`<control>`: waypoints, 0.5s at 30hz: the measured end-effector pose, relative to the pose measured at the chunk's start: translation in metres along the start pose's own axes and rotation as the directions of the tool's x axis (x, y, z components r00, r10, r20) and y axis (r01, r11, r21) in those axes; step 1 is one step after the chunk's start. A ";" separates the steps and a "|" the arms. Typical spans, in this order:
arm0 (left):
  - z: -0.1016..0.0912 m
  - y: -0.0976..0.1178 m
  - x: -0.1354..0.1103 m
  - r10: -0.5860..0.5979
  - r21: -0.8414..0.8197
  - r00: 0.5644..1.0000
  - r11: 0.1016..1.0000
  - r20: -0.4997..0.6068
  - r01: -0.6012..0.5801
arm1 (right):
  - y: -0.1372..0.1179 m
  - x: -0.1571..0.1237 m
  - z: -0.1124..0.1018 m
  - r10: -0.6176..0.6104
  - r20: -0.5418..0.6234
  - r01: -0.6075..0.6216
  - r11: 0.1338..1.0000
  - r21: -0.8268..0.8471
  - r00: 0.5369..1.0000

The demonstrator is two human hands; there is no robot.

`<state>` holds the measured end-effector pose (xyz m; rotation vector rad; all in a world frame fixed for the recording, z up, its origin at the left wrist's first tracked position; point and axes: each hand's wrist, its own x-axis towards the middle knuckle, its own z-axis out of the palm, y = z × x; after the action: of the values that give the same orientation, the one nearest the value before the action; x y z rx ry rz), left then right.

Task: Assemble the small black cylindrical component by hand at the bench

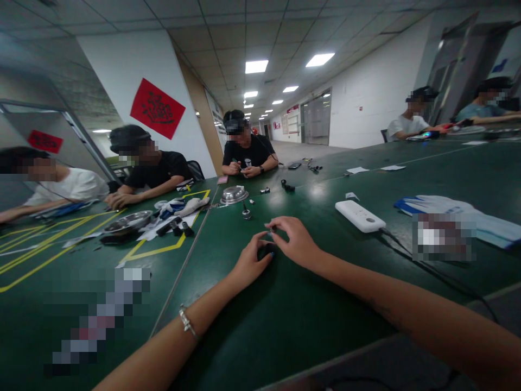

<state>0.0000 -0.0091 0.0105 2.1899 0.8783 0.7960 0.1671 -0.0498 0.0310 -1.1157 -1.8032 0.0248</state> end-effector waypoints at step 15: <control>-0.001 0.003 0.000 -0.103 -0.113 0.991 0.989 -0.082 0.093 | 0.002 -0.001 0.008 0.033 0.321 -0.044 0.999 0.028 0.947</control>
<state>0.0003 -0.0107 0.0136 2.0135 0.9554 0.8764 0.1630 -0.0455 0.0255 -1.1735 -2.0582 0.2747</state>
